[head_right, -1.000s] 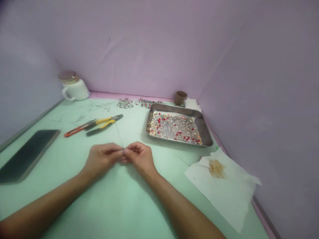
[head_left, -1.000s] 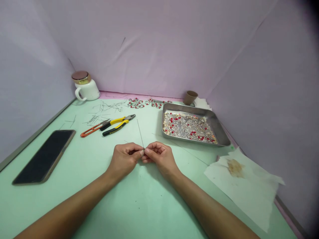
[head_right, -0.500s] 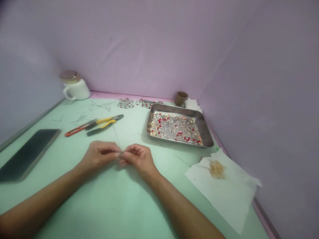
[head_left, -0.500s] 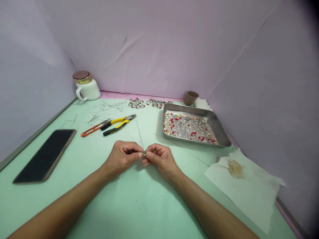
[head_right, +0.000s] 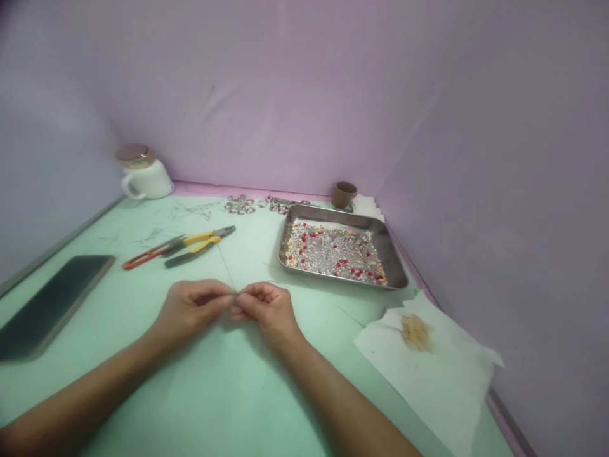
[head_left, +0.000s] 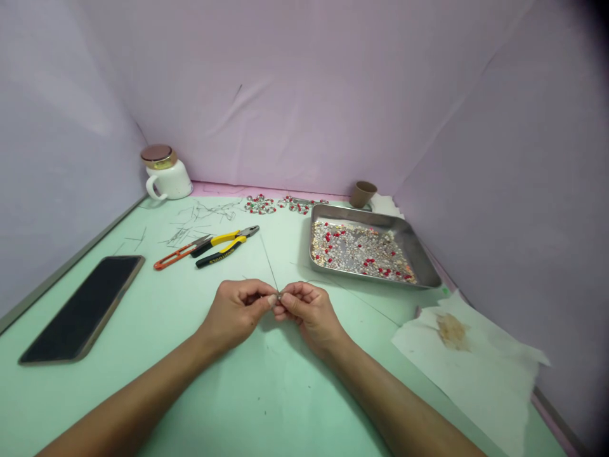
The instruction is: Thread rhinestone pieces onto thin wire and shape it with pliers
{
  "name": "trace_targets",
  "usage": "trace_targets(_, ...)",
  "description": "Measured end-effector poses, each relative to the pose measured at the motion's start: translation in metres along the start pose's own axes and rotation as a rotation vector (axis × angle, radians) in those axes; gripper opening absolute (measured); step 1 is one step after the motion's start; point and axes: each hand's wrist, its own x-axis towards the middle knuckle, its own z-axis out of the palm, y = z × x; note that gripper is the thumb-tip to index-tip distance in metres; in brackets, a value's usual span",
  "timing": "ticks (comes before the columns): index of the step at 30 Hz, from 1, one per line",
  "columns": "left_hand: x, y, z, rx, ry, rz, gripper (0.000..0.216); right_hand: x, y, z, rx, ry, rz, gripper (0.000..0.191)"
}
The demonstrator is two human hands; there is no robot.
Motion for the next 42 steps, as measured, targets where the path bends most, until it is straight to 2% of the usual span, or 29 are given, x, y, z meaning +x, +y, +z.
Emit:
trace_targets(2,0.002,-0.001,-0.003,-0.154,-0.087,-0.137,0.009,-0.001,-0.001,0.000,0.025,-0.043,0.025,0.022)
trace_targets(4,0.004,-0.002,-0.008,-0.260,-0.185,-0.214,0.009,-0.002,-0.003,-0.001,0.028,-0.090,0.059,0.022)
trace_targets(7,0.007,-0.003,-0.014,-0.261,-0.320,-0.220,0.010,-0.005,-0.004,-0.001,0.008,-0.157,0.122,0.021)
trace_targets(9,0.009,-0.002,-0.018,-0.197,-0.356,-0.187,0.008,-0.006,-0.005,-0.002,-0.008,-0.207,0.181,0.021)
trace_targets(11,0.010,-0.001,-0.020,-0.130,-0.372,-0.102,0.006,-0.007,-0.005,-0.003,-0.016,-0.264,0.256,0.021)
trace_targets(15,0.009,0.004,-0.024,-0.014,-0.402,0.294,0.006,-0.008,-0.005,-0.007,0.001,-0.369,0.409,0.022)
trace_targets(17,0.007,0.007,-0.024,0.028,-0.393,0.423,0.011,-0.007,-0.005,-0.009,0.002,-0.418,0.484,0.022)
trace_targets(21,0.003,0.009,-0.025,0.111,-0.418,0.469,0.017,-0.007,-0.005,-0.013,-0.005,-0.504,0.584,0.020)
trace_targets(23,0.003,0.007,-0.024,0.152,-0.371,0.506,0.020,-0.007,-0.006,-0.014,0.013,-0.512,0.585,0.020)
trace_targets(24,0.004,0.005,-0.024,0.176,-0.307,0.516,0.028,-0.007,-0.006,-0.014,0.024,-0.504,0.572,0.020)
trace_targets(26,0.005,0.001,-0.021,0.228,-0.133,0.495,0.043,-0.006,-0.007,-0.014,0.046,-0.466,0.526,0.021)
trace_targets(28,0.005,-0.003,-0.018,0.248,-0.051,0.444,0.033,-0.005,-0.007,-0.015,0.060,-0.427,0.476,0.022)
trace_targets(31,0.004,-0.007,-0.013,0.119,-0.164,0.373,0.009,-0.004,-0.007,-0.015,0.060,-0.436,0.440,0.020)
trace_targets(37,0.002,-0.009,-0.008,-0.220,-0.278,0.183,0.013,-0.003,-0.004,-0.017,0.086,-0.453,0.474,0.021)
trace_targets(40,0.003,-0.009,-0.009,-0.227,-0.370,0.188,0.018,-0.003,-0.004,-0.017,0.099,-0.459,0.497,0.024)
trace_targets(42,0.004,-0.008,-0.010,-0.154,-0.366,0.240,0.018,-0.003,-0.004,-0.015,0.092,-0.436,0.490,0.024)
